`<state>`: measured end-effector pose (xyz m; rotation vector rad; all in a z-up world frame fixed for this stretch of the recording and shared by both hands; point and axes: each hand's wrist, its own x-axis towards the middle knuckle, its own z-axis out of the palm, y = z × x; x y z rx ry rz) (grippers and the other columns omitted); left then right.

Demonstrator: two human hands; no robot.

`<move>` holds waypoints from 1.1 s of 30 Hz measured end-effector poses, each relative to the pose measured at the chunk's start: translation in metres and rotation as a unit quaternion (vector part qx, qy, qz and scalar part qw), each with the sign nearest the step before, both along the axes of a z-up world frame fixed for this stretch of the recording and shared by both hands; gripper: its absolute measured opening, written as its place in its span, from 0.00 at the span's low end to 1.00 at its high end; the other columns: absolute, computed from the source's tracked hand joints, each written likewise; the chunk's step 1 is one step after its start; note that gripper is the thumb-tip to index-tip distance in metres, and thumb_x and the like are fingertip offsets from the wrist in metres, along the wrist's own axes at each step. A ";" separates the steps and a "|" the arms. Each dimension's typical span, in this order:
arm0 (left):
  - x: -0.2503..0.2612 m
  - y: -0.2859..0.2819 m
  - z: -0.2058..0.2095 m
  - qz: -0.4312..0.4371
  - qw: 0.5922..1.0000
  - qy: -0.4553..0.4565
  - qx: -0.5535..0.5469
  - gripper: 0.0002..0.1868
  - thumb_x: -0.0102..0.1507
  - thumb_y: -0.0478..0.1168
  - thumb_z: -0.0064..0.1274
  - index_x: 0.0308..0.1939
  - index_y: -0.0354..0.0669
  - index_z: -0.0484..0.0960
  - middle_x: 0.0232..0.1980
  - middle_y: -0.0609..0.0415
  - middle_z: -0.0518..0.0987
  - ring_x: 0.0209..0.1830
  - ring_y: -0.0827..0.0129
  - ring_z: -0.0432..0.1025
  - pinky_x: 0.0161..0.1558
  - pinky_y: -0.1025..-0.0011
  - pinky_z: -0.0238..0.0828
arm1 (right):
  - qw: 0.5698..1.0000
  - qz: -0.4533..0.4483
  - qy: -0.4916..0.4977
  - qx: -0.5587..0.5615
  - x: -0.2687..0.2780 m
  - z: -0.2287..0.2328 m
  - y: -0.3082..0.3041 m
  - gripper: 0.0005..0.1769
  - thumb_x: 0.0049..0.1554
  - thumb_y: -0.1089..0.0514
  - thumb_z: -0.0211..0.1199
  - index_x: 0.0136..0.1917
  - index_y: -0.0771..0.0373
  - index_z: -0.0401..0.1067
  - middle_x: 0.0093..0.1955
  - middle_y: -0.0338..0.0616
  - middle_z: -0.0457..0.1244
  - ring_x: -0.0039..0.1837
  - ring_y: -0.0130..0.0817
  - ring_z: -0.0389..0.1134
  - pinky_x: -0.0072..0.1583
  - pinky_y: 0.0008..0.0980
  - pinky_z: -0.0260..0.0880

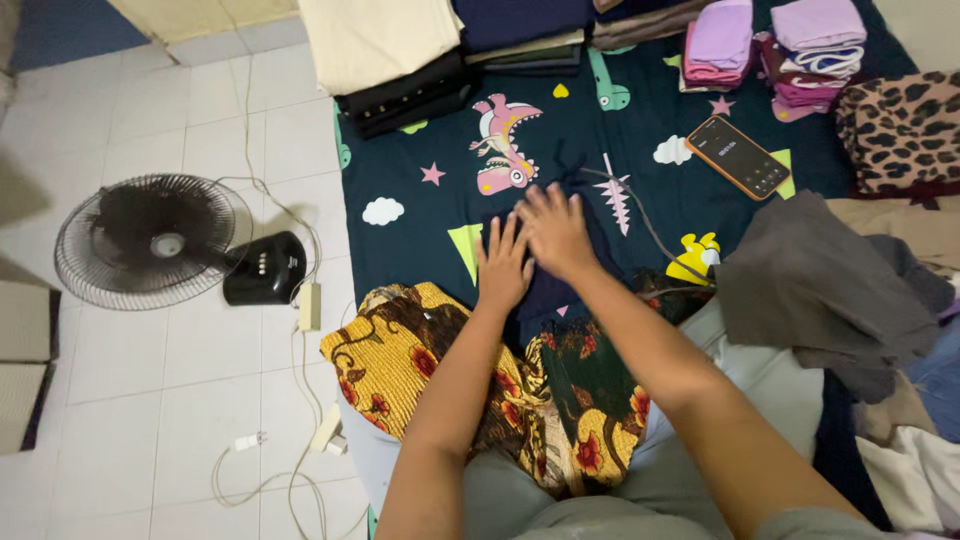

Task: The person folds several items of clothing, including a maroon shirt, a leopard-print garment, a dark blue shirt, grey pants, and pink underwear, by hand on the bed by smoothing the fabric and folding the sides inward.

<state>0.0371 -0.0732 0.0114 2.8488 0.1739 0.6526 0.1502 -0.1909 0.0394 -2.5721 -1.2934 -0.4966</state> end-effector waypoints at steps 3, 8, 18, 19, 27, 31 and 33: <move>0.002 -0.003 -0.028 0.029 0.991 0.128 -0.015 0.44 0.61 0.54 0.55 0.78 0.49 0.55 0.83 0.52 0.47 0.83 0.54 0.41 0.69 0.31 0.40 | 0.999 0.007 0.040 -0.010 -0.017 -0.016 0.003 0.34 0.56 0.51 0.57 0.76 0.51 0.63 0.81 0.47 0.51 0.82 0.54 0.47 0.73 0.72 0.45; 0.004 -0.001 -0.044 0.035 0.994 0.101 -0.034 0.43 0.62 0.54 0.51 0.79 0.53 0.55 0.84 0.50 0.47 0.84 0.52 0.41 0.73 0.35 0.40 | 0.994 -0.031 0.082 0.065 -0.002 -0.031 -0.002 0.35 0.59 0.47 0.57 0.78 0.50 0.59 0.82 0.47 0.49 0.82 0.53 0.45 0.75 0.70 0.41; -0.009 -0.014 -0.016 0.102 0.991 0.026 -0.084 0.49 0.59 0.51 0.61 0.79 0.49 0.53 0.83 0.38 0.46 0.82 0.41 0.43 0.71 0.40 0.46 | 0.954 -0.222 0.171 0.102 0.016 -0.038 -0.046 0.37 0.61 0.41 0.58 0.78 0.57 0.59 0.74 0.45 0.60 0.74 0.50 0.58 0.73 0.50 0.58; -0.011 -0.017 -0.011 0.167 0.972 0.026 -0.165 0.54 0.55 0.49 0.64 0.80 0.45 0.50 0.81 0.36 0.47 0.80 0.41 0.46 0.72 0.43 0.49 | 0.934 -0.282 0.200 0.089 0.013 -0.035 -0.047 0.39 0.58 0.38 0.61 0.75 0.59 0.61 0.70 0.49 0.62 0.72 0.51 0.60 0.70 0.50 0.62; -0.008 -0.014 -0.039 0.250 0.834 0.108 -0.480 0.63 0.49 0.39 0.70 0.78 0.35 0.42 0.67 0.33 0.68 0.68 0.44 0.66 0.69 0.58 0.61 | 0.804 -0.412 0.422 0.077 0.013 -0.069 -0.078 0.41 0.55 0.33 0.67 0.70 0.61 0.67 0.66 0.55 0.66 0.67 0.54 0.67 0.64 0.50 0.69; 0.002 0.002 -0.075 0.094 0.618 0.030 -0.780 0.34 0.54 0.33 0.60 0.65 0.31 0.70 0.59 0.41 0.80 0.55 0.49 0.77 0.56 0.56 0.76 | 0.327 -0.233 0.758 0.514 0.010 -0.094 -0.088 0.36 0.54 0.37 0.61 0.71 0.54 0.65 0.69 0.39 0.64 0.72 0.44 0.63 0.70 0.61 0.59; 0.006 0.006 -0.076 0.093 0.505 0.070 -0.855 0.30 0.55 0.32 0.57 0.62 0.34 0.73 0.55 0.42 0.81 0.51 0.50 0.79 0.50 0.57 0.82 | 0.237 -0.114 0.701 0.663 -0.008 -0.091 -0.082 0.40 0.56 0.34 0.62 0.72 0.60 0.66 0.70 0.47 0.64 0.73 0.46 0.63 0.72 0.53 0.60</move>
